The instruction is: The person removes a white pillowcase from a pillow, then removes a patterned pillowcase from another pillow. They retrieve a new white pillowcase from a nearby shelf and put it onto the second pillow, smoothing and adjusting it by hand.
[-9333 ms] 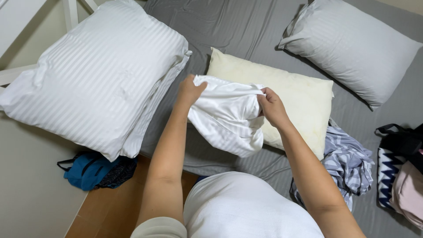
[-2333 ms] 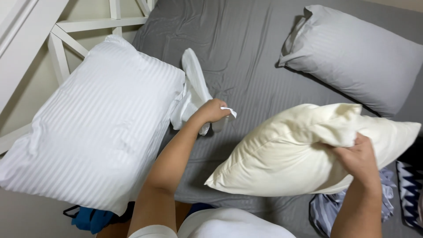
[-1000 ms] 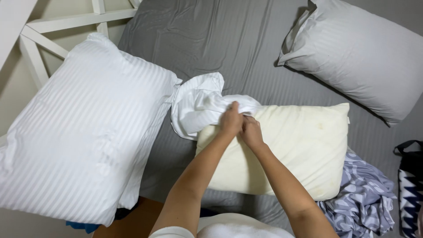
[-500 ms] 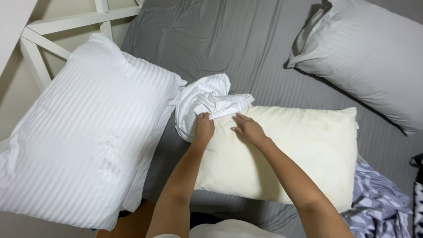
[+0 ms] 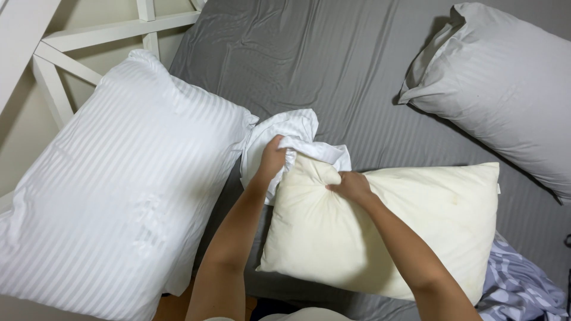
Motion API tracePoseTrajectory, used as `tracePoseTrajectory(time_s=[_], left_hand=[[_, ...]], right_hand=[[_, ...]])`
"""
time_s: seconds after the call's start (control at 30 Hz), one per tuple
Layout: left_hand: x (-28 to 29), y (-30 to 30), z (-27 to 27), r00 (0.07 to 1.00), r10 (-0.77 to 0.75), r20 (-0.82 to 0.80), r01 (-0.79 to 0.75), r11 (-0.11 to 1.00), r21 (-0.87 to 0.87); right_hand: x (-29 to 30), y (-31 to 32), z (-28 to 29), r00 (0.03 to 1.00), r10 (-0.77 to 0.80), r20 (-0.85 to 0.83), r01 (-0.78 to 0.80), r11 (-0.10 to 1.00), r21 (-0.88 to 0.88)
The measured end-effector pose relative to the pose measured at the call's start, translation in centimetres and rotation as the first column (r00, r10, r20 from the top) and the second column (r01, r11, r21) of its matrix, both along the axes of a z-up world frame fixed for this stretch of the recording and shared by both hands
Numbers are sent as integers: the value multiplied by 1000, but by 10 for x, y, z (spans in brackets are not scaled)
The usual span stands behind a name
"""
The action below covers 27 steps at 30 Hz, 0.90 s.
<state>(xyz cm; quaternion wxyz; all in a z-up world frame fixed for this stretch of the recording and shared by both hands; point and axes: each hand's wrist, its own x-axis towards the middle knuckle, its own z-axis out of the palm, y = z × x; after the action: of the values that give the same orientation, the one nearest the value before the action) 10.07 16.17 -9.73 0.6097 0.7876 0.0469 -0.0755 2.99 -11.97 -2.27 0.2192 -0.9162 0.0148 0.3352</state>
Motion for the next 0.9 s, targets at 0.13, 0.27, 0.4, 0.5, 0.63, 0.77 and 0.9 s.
tracePoseTrajectory(time_s=[0.13,0.27,0.4,0.5,0.63,0.77,0.9], left_hand=[[-1,-13,39,992,69,-110,-98,951,-293],[-46,-21,130,931,-366,4,334,852,402],[-58,-35,141,884,-467,-6,385,722,574],[-43,-70,153,949,-241,203,156,919,362],[-46,-142,100,947,-259,191,114,824,555],[-119,-198,142,625,-777,79,626,558,544],[-139,-206,177,714,-693,96,579,662,476]], right_hand=[[-41,-20,42,990,-116,85,105,987,122],[-47,-47,79,921,-323,219,292,942,164],[-30,-58,102,843,-369,392,337,929,150],[-47,-40,103,831,-305,466,246,952,184],[-55,-39,66,802,-264,536,170,961,217],[-75,-67,-5,797,-550,249,300,718,628],[-86,-66,-22,773,-623,118,217,435,874]])
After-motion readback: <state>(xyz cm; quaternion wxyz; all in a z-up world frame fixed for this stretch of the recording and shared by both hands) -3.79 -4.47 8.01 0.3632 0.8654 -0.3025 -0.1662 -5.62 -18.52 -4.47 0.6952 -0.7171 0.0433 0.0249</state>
